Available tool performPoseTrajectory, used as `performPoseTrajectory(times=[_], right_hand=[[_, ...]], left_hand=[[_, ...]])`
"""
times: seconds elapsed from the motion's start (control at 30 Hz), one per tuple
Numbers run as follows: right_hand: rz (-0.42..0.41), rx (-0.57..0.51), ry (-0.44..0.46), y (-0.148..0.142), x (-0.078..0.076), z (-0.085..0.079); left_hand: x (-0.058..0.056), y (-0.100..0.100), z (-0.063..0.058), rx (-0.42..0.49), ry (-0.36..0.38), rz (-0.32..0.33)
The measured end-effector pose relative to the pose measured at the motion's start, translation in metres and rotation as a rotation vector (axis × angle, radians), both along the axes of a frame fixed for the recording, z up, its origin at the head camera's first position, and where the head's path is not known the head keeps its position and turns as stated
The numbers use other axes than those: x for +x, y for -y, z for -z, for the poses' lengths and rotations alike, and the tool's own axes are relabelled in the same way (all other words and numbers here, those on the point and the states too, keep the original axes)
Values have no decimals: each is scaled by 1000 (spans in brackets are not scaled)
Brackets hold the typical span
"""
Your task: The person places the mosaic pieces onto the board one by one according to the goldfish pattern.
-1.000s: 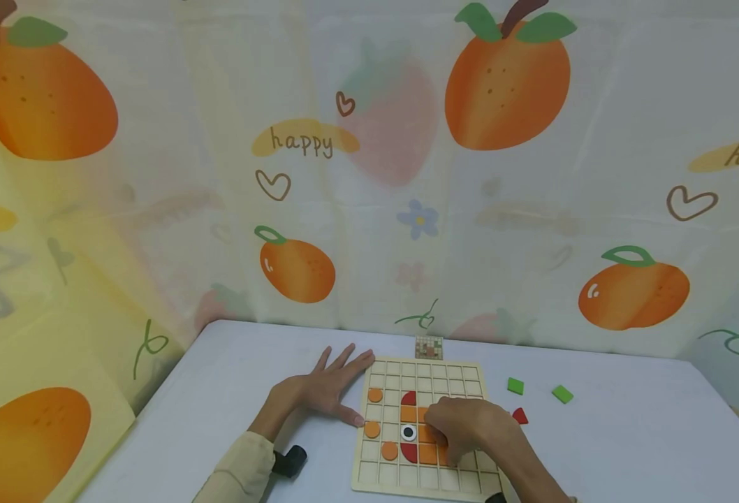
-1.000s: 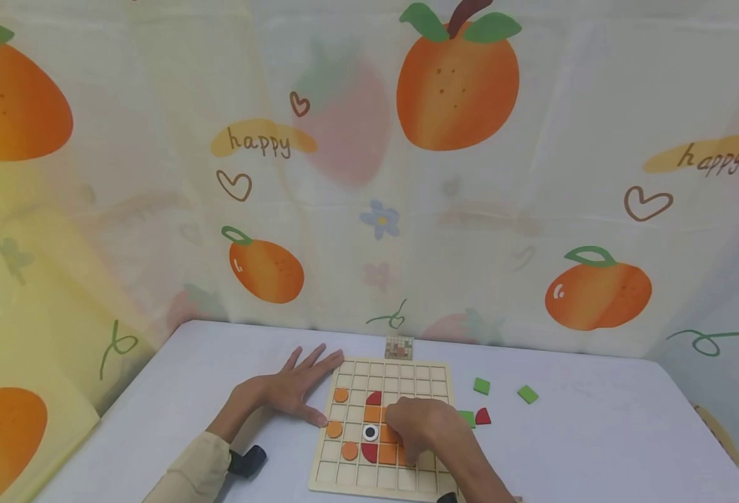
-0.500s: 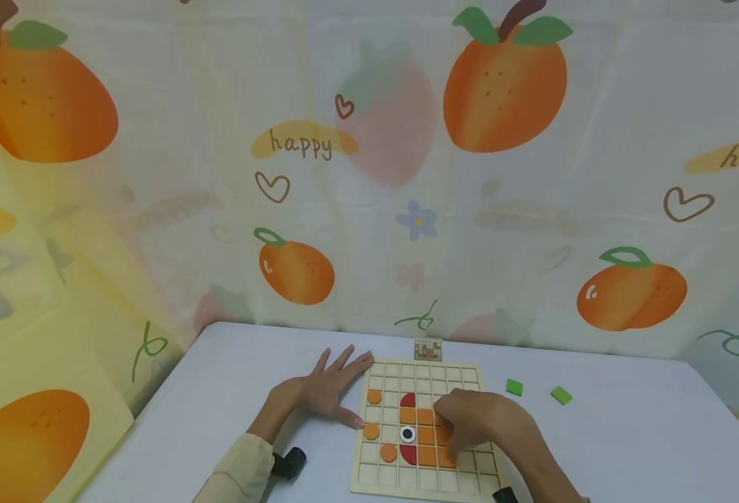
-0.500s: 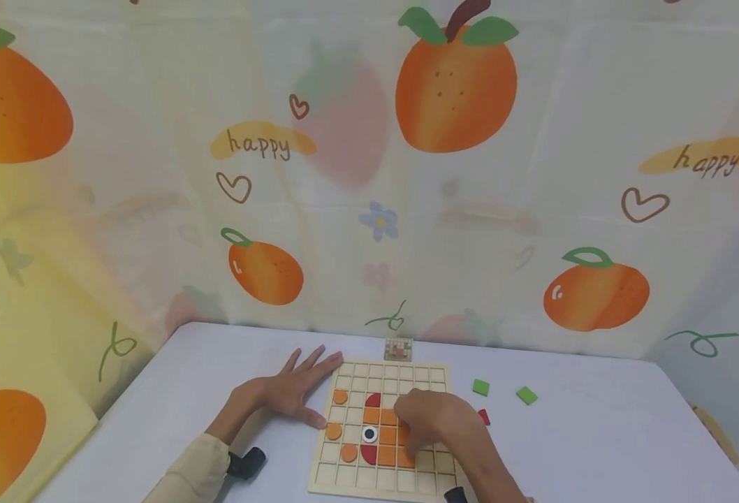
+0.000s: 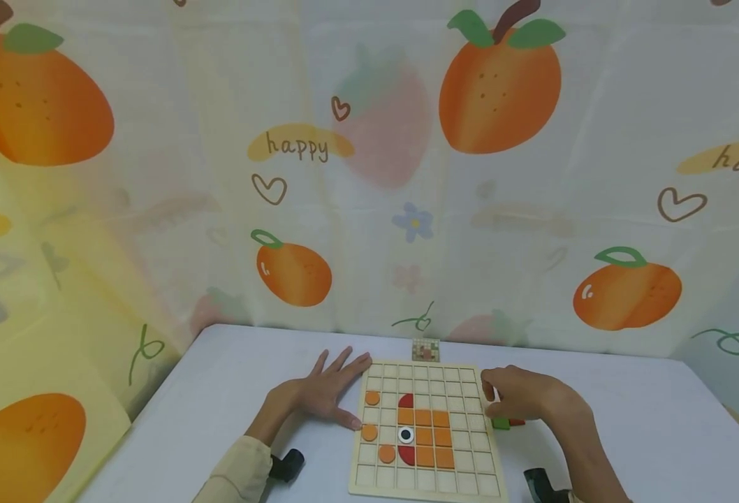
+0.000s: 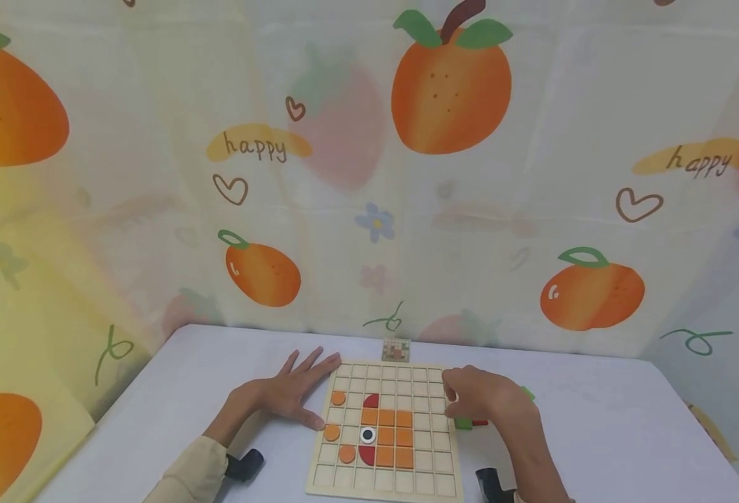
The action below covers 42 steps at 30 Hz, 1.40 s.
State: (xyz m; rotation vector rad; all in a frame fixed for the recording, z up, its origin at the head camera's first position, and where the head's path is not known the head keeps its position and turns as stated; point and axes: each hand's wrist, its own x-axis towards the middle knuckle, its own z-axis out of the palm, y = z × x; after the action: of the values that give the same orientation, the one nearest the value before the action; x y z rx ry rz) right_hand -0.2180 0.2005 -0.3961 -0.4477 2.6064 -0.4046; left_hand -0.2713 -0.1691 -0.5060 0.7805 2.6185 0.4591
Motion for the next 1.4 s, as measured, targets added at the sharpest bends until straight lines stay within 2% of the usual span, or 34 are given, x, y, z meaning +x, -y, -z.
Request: performPoseTrajectory(times=[0.2, 0.4, 0.57, 0.8, 1.07, 1.3, 1.4], right_hand=[[68, 95, -27, -20, -9, 11], [146, 62, 46, -30, -15, 31], [173, 31, 63, -32, -18, 45], [162, 121, 26, -37, -22, 45], [184, 92, 26, -40, -20, 45], [164, 149, -11, -41, -24, 47], [187, 165, -3, -44, -26, 48]], left_hand=[[0, 0, -2, -5, -6, 2], [1, 1, 0, 10, 4, 1], [2, 1, 4, 5, 5, -16], [1, 1, 6, -12, 6, -25], [0, 0, 5, -13, 3, -19], [1, 0, 2, 7, 3, -19], [1, -1, 3, 5, 4, -18]])
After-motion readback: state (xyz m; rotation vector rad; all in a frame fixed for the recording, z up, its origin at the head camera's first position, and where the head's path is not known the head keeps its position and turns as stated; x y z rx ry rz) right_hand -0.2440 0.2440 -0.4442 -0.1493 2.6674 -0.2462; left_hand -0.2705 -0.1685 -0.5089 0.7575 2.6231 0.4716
